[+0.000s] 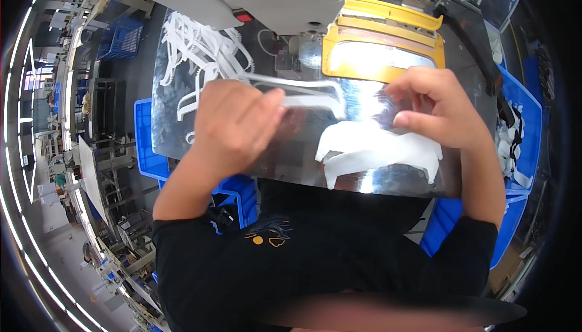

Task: Sewing leather and fabric components together using an industrial sewing machine.

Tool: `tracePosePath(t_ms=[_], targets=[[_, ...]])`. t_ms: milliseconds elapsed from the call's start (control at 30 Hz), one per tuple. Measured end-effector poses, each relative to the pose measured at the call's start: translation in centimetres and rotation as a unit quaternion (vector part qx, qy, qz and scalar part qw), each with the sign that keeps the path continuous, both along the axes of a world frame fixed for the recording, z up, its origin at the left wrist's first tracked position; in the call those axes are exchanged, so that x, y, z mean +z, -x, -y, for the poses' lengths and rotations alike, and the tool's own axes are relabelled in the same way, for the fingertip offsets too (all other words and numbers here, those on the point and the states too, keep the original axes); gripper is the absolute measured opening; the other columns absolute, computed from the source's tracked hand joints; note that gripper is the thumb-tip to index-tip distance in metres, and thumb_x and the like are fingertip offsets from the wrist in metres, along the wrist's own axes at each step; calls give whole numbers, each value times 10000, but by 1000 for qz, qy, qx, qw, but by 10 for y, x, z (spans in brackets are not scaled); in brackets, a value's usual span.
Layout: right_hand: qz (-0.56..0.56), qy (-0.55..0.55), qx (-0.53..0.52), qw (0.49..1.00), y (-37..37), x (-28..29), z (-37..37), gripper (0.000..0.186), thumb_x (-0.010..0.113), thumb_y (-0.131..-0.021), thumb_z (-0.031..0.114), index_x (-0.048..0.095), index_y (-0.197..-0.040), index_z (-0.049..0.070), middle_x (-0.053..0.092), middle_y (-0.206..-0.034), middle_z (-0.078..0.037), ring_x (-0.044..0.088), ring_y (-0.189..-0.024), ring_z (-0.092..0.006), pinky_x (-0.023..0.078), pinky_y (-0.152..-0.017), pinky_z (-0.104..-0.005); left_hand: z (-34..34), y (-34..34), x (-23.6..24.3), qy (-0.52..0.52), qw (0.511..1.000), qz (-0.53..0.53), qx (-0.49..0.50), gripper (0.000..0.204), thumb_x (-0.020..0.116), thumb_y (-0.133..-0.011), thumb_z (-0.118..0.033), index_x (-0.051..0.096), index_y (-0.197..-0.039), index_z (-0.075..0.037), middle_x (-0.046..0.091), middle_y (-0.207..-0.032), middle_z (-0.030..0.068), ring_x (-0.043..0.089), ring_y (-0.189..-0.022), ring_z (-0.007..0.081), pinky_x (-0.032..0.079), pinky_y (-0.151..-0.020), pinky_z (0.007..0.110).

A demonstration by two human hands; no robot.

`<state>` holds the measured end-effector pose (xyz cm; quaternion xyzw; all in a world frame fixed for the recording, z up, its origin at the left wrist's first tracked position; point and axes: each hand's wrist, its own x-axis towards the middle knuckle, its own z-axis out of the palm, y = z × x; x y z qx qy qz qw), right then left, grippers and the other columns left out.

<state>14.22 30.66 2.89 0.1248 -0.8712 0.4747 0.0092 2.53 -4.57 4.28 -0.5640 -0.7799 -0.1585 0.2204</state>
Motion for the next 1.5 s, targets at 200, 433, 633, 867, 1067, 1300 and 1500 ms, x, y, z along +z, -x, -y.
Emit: tracePosePath(t_ms=[200,433,633,867,1067,1300,1500], targets=[[139,9,7,990,3,16,5,299,877,-932,279,725,-893,25,644,-725,-15,559,-651,-93,429,-603,-285,-58,-11,-11,-23,996,-45,-68,341,920,-795,-126,796,-1104,-55,659,-893,19,625,-805,222,488,-728,368],[172,-21,-148,974,8,-6,-53,340,779,-979,222,634,-729,42,540,-642,8,498,-622,-77,419,-604,-298,-73,2,-37,12,999,27,-23,438,865,-872,-280,789,-1222,-27,698,-987,63,661,-888,253,506,-799,396],[171,-39,-183,967,11,-12,-70,348,786,-982,246,664,-733,35,574,-644,-10,534,-622,-84,433,-599,-298,-71,14,-45,86,989,121,3,518,880,-877,-322,783,-1305,-47,703,-1097,93,667,-981,302,525,-889,428],[189,-91,-165,964,8,-7,-74,375,813,-969,278,696,-731,13,612,-634,-54,569,-583,-120,462,-590,-304,-74,18,-48,95,979,176,30,611,887,-867,-387,755,-1380,-82,660,-1103,68,637,-1039,287,500,-938,437],[202,-154,-209,944,6,-1,-74,428,858,-943,375,698,-744,31,642,-643,-66,619,-596,-146,470,-574,-301,-73,18,-47,127,978,160,35,646,892,-857,-401,753,-1416,-109,639,-1134,71,621,-1049,290,499,-945,433],[191,-198,-230,933,14,-8,-65,518,923,-887,386,546,-710,78,581,-619,-30,558,-587,-105,432,-548,-286,-72,16,-44,132,978,158,33,659,899,-849,-395,758,-1428,-114,627,-1135,67,593,-1010,283,492,-950,437],[206,-242,-246,916,15,-6,-72,487,927,-846,479,661,-738,86,674,-699,-118,647,-622,-200,489,-600,-349,-74,18,-44,131,975,179,33,655,906,-848,-367,755,-1415,-76,625,-1130,90,591,-1026,293,491,-965,441]])
